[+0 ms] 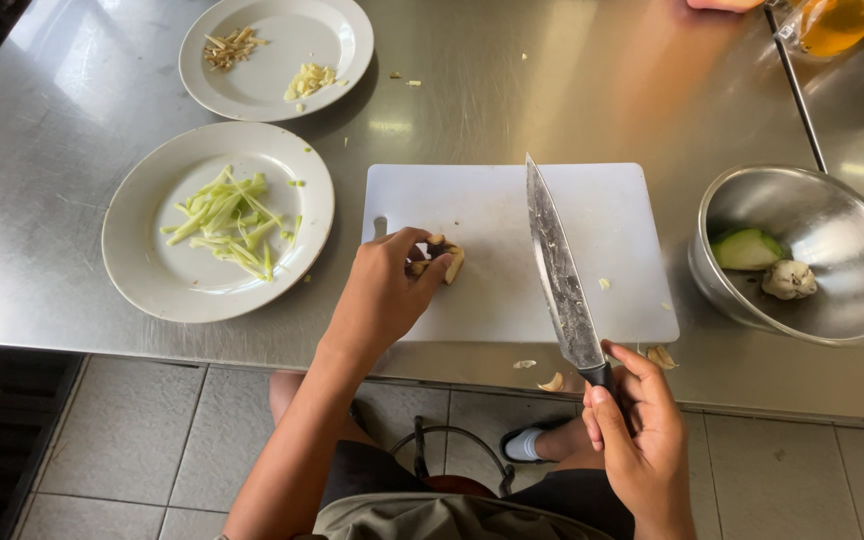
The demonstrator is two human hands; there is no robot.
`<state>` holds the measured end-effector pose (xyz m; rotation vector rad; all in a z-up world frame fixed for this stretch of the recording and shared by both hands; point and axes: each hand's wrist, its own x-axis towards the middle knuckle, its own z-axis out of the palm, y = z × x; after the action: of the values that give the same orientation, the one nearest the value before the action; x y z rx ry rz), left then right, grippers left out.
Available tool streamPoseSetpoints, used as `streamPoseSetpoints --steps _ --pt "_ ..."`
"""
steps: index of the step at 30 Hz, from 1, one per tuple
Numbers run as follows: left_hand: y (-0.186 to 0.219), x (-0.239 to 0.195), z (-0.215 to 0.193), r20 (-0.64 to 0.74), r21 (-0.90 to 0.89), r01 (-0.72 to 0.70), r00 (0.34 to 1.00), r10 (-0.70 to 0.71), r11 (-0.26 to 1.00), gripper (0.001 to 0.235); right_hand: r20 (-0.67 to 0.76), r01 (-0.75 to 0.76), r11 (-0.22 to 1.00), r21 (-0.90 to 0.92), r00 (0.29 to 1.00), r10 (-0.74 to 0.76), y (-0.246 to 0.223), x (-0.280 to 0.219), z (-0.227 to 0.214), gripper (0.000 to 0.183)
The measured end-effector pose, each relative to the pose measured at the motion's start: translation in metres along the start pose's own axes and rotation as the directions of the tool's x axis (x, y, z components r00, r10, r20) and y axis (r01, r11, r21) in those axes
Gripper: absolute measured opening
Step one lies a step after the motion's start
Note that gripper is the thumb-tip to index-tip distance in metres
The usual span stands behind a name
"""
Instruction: The person chops garlic, transfers it to a plate, and then slices ginger and pieces of papaya on a cutting board using a knife.
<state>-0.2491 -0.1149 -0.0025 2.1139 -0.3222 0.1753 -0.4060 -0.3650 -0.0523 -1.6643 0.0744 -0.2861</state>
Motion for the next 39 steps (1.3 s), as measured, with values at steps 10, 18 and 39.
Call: streamPoseSetpoints --steps 10,18,39 --pt "-0.005 -0.009 -0.018 0.098 0.034 -0.225 0.97 0.221 0.974 0.057 -0.022 -0.019 0.98 -0.199 1.0 0.015 0.0 0.0 0.004 0.031" --pt "0.004 -0.015 -0.013 0.106 -0.015 -0.078 0.991 0.079 0.997 0.068 -0.011 0.039 0.988 -0.151 0.999 -0.041 -0.008 0.002 0.012 0.027" --pt "-0.013 0.007 -0.015 0.193 -0.014 -0.038 0.98 0.04 0.999 0.023 0.004 0.013 0.995 -0.102 1.0 -0.013 -0.003 0.0 0.011 0.028"
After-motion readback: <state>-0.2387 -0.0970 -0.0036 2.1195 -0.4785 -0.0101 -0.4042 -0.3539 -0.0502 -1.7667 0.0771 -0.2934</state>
